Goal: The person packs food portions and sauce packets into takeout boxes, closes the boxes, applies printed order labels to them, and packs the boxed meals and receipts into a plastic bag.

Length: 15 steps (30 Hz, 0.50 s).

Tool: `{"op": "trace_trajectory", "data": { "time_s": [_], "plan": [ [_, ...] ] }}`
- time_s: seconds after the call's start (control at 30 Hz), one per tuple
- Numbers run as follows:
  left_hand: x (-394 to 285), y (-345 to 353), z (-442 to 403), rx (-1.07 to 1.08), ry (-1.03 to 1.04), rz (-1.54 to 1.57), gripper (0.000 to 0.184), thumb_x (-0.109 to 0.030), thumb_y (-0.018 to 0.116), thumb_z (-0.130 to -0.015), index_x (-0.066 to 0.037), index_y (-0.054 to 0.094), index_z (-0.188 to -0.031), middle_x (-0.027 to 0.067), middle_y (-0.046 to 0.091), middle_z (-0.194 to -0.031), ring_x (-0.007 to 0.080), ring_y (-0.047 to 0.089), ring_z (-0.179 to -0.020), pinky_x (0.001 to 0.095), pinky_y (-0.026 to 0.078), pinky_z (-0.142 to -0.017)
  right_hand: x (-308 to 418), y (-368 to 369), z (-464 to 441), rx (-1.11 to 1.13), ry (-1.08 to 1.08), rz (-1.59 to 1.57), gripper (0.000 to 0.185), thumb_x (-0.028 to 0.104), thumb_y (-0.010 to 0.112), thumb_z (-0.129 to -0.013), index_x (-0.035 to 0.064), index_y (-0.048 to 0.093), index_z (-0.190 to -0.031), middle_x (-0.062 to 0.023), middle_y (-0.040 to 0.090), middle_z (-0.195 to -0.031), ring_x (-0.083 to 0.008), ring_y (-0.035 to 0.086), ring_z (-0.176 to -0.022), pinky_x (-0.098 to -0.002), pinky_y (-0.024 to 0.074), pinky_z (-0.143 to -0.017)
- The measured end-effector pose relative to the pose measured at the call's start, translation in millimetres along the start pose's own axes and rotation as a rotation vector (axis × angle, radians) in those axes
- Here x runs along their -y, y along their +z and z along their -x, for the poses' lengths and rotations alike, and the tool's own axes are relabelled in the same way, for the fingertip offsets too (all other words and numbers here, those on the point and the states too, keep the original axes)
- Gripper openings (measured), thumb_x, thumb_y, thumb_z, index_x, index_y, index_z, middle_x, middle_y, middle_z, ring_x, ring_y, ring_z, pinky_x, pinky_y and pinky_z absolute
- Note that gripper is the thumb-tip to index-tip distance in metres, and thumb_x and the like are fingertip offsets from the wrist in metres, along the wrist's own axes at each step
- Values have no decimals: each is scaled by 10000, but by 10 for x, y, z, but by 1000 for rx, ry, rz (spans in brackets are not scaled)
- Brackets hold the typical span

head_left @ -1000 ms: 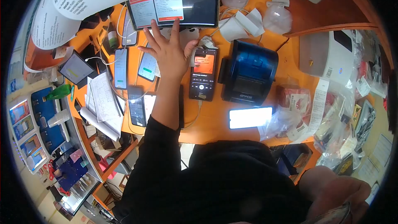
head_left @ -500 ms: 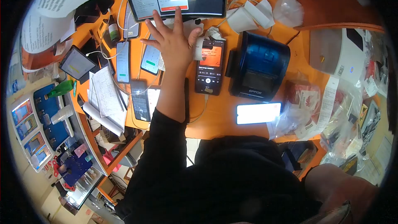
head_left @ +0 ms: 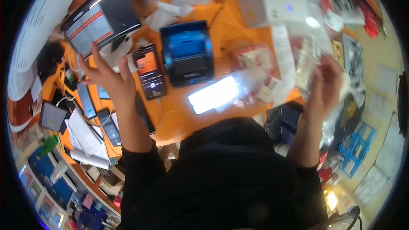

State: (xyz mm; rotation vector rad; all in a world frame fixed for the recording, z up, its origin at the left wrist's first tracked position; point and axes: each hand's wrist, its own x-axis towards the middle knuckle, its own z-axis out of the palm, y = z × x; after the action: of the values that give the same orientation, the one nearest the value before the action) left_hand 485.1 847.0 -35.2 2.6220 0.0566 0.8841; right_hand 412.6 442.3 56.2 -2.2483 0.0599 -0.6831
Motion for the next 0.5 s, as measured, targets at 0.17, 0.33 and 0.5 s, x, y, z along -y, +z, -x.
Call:
{"op": "trace_trajectory", "data": {
  "time_s": [0.17, 0.33, 0.5],
  "plan": [
    [-886, -270, 269, 122, 181, 382, 604, -338, 578, -907, -15, 424, -1393, 254, 193, -1486, 389, 242, -1385, 483, 248, -1108, -691, -101, 366, 68, 401, -173, 334, 44, 562, -930, 46, 552, -1264, -77, 628, -1112, -136, 587, -980, -287, 474, -856],
    [-1601, -271, 650, 374, 186, 932, 528, -319, 535, -945, 1, 446, -1354, 206, 408, -1381, 300, 461, -1254, 391, 399, -1027, -1463, -36, 671, 224, 434, 81, 512, 124, 639, -896, 62, 455, -1370, -102, 627, -1121, -181, 612, -976, -316, 504, -790],
    [-2469, -40, 729, 763, -232, 1243, 453, -146, 575, -927, 11, 452, -1335, 164, 534, -1245, 247, 551, -1124, 356, 455, -960, -1433, -99, 551, 304, 607, 9, 507, 149, 683, -864, 32, 459, -1304, -116, 633, -970, -187, 615, -871, -322, 497, -730]
  ]
}}
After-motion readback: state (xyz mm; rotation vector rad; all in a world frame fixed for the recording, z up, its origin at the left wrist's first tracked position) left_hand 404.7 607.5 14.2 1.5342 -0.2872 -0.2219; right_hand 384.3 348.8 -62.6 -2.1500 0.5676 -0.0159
